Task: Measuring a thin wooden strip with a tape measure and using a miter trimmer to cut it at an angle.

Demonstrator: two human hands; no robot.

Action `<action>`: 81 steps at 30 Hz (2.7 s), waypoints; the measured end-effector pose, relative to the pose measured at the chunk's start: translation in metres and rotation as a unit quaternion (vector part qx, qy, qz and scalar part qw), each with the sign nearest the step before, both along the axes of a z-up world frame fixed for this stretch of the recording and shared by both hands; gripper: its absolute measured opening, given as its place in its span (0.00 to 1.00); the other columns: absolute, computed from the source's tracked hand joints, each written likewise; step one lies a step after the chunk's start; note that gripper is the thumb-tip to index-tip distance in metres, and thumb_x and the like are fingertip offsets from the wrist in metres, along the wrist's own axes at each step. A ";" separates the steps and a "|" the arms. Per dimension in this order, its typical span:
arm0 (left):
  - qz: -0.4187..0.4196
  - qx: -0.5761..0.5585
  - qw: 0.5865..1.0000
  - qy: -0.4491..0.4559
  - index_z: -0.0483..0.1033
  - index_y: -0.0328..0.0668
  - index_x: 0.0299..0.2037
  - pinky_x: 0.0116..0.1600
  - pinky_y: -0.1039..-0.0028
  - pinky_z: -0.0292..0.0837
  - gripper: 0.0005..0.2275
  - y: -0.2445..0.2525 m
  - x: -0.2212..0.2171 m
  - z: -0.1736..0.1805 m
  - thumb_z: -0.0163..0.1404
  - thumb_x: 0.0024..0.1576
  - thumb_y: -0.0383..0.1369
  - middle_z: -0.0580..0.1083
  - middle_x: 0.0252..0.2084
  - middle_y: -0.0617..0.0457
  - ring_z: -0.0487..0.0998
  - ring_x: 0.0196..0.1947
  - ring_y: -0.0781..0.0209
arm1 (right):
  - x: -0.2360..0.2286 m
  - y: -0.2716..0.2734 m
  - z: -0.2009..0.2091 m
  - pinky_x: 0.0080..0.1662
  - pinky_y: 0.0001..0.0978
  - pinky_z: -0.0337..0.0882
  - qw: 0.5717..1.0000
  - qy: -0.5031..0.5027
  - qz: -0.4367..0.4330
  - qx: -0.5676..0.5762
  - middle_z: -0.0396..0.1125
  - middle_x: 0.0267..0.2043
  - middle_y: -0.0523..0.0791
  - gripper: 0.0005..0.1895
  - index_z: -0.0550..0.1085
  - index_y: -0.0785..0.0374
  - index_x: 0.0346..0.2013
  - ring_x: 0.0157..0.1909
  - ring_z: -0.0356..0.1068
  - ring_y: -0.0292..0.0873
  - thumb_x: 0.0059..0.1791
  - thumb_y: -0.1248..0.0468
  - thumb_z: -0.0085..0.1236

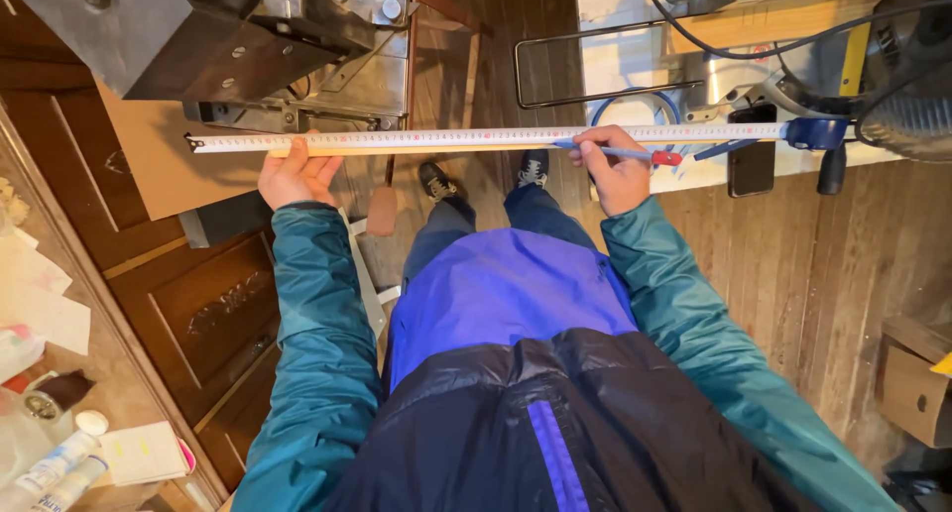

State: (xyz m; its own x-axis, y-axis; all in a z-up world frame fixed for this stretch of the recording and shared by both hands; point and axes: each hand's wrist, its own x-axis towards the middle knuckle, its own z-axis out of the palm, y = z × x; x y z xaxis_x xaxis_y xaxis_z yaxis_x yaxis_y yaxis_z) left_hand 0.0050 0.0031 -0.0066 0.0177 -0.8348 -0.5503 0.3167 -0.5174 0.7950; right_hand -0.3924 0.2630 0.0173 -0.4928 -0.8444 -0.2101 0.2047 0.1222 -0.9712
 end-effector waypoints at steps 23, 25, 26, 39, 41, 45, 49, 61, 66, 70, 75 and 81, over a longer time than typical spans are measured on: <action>0.005 0.004 1.000 -0.008 0.71 0.30 0.53 0.48 0.51 0.84 0.11 0.000 -0.006 0.010 0.50 0.63 0.28 0.78 0.51 0.37 0.84 0.46 0.39 | -0.001 -0.006 -0.013 0.47 0.26 0.71 0.998 0.055 -0.007 -0.018 0.72 0.38 0.45 0.03 0.71 0.68 0.41 0.41 0.71 0.34 0.53 0.72 0.56; 0.004 0.004 1.000 -0.007 0.71 0.30 0.53 0.48 0.51 0.84 0.11 0.001 -0.005 0.009 0.50 0.63 0.27 0.78 0.51 0.37 0.84 0.46 0.40 | -0.007 0.000 -0.020 0.47 0.26 0.71 0.998 0.057 -0.013 -0.017 0.71 0.38 0.46 0.03 0.71 0.69 0.41 0.41 0.71 0.34 0.54 0.72 0.56; 0.005 0.003 1.000 -0.005 0.71 0.30 0.53 0.48 0.50 0.85 0.11 0.002 -0.005 0.009 0.51 0.63 0.27 0.77 0.50 0.37 0.84 0.46 0.40 | -0.010 0.004 -0.023 0.47 0.26 0.71 0.998 0.065 -0.021 -0.014 0.71 0.37 0.46 0.02 0.71 0.69 0.40 0.40 0.71 0.34 0.54 0.72 0.55; 0.008 0.005 1.000 -0.008 0.70 0.29 0.53 0.47 0.50 0.85 0.11 0.001 -0.008 0.014 0.51 0.63 0.27 0.77 0.50 0.36 0.84 0.45 0.39 | -0.029 0.016 -0.023 0.46 0.27 0.71 0.990 0.132 -0.047 0.010 0.71 0.33 0.45 0.01 0.71 0.69 0.36 0.38 0.71 0.36 0.52 0.73 0.55; 0.008 0.005 1.000 -0.010 0.70 0.29 0.53 0.47 0.50 0.85 0.11 0.002 -0.009 0.013 0.51 0.63 0.27 0.77 0.50 0.36 0.84 0.45 0.39 | -0.029 0.016 -0.019 0.46 0.27 0.71 0.990 0.132 -0.046 0.012 0.71 0.33 0.45 0.01 0.71 0.69 0.36 0.38 0.71 0.36 0.52 0.73 0.55; 0.008 0.009 1.000 -0.012 0.70 0.28 0.54 0.47 0.51 0.85 0.12 0.002 -0.011 0.019 0.51 0.63 0.27 0.78 0.50 0.36 0.84 0.44 0.39 | -0.027 0.013 -0.010 0.47 0.27 0.71 0.988 0.144 -0.040 0.028 0.72 0.33 0.46 0.01 0.71 0.69 0.36 0.38 0.71 0.36 0.52 0.72 0.54; 0.006 0.005 1.000 -0.016 0.70 0.28 0.54 0.46 0.52 0.85 0.13 0.002 -0.012 0.019 0.51 0.63 0.28 0.77 0.50 0.35 0.84 0.44 0.39 | -0.029 0.014 -0.013 0.46 0.27 0.71 0.988 0.147 -0.040 0.037 0.72 0.33 0.46 0.01 0.71 0.69 0.36 0.38 0.72 0.36 0.51 0.72 0.54; 0.013 0.008 1.000 -0.011 0.69 0.27 0.54 0.48 0.49 0.85 0.12 0.002 -0.013 0.021 0.50 0.63 0.27 0.77 0.50 0.34 0.84 0.45 0.37 | -0.031 0.016 -0.015 0.43 0.28 0.69 0.984 0.164 -0.040 0.054 0.69 0.33 0.46 0.03 0.71 0.69 0.37 0.37 0.70 0.36 0.52 0.70 0.55; 0.010 0.006 1.000 -0.009 0.69 0.27 0.54 0.48 0.49 0.85 0.12 0.002 -0.011 0.019 0.50 0.63 0.27 0.77 0.51 0.34 0.84 0.46 0.37 | -0.030 0.014 -0.011 0.42 0.28 0.69 0.980 0.185 -0.032 0.072 0.71 0.32 0.45 0.04 0.71 0.68 0.37 0.37 0.71 0.36 0.52 0.69 0.55; 0.007 0.006 1.000 -0.012 0.69 0.27 0.54 0.48 0.50 0.85 0.13 0.002 -0.011 0.020 0.50 0.63 0.27 0.77 0.51 0.34 0.84 0.46 0.38 | -0.031 0.014 -0.011 0.41 0.28 0.69 0.977 0.197 -0.034 0.074 0.70 0.32 0.46 0.04 0.71 0.68 0.37 0.37 0.70 0.36 0.52 0.69 0.56; 0.009 0.004 1.000 -0.014 0.69 0.26 0.55 0.46 0.50 0.85 0.13 0.001 -0.013 0.020 0.50 0.63 0.27 0.77 0.50 0.34 0.84 0.44 0.38 | -0.031 0.013 -0.011 0.42 0.28 0.69 0.974 0.213 -0.035 0.074 0.70 0.32 0.45 0.04 0.72 0.68 0.36 0.37 0.70 0.37 0.52 0.68 0.56; 0.012 0.007 1.000 -0.015 0.69 0.28 0.55 0.46 0.50 0.85 0.13 0.002 -0.012 0.020 0.50 0.63 0.27 0.78 0.50 0.35 0.84 0.44 0.38 | -0.032 0.015 -0.019 0.42 0.28 0.68 0.977 0.195 -0.033 0.075 0.69 0.33 0.45 0.04 0.72 0.67 0.37 0.37 0.69 0.36 0.52 0.68 0.56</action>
